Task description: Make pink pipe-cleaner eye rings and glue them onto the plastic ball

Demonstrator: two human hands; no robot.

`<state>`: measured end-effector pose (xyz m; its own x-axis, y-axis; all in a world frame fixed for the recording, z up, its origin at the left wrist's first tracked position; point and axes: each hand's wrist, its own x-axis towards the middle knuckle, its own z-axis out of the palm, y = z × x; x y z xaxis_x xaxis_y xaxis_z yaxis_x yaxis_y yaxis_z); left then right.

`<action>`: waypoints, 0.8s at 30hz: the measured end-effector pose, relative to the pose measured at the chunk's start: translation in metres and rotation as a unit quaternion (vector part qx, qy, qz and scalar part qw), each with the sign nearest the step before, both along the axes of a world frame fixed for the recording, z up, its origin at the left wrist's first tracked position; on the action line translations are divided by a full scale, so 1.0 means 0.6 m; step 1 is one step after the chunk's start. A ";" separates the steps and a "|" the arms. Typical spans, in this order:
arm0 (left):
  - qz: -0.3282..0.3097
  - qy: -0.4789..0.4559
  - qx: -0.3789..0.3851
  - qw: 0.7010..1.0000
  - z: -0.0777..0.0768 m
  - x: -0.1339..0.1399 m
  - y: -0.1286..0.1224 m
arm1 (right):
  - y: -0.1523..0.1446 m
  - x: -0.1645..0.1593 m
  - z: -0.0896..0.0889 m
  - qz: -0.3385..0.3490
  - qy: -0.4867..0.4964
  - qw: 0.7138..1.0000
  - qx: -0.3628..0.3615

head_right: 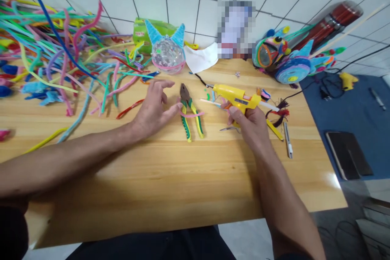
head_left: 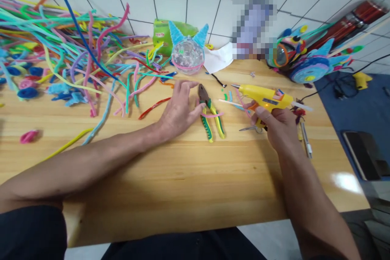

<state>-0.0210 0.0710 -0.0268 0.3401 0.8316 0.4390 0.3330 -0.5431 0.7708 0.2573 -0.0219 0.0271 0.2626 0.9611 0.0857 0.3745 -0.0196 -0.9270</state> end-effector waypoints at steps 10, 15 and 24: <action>-0.146 0.211 0.134 0.957 -0.011 0.005 -0.036 | 0.000 -0.009 -0.008 0.007 -0.014 0.999 0.030; -0.159 0.191 0.078 0.966 -0.018 0.010 -0.028 | 0.001 -0.013 -0.009 0.006 -0.014 0.999 0.034; -0.113 -0.062 -0.032 0.991 0.025 0.006 -0.017 | 0.002 -0.015 -0.005 -0.014 -0.011 0.999 0.040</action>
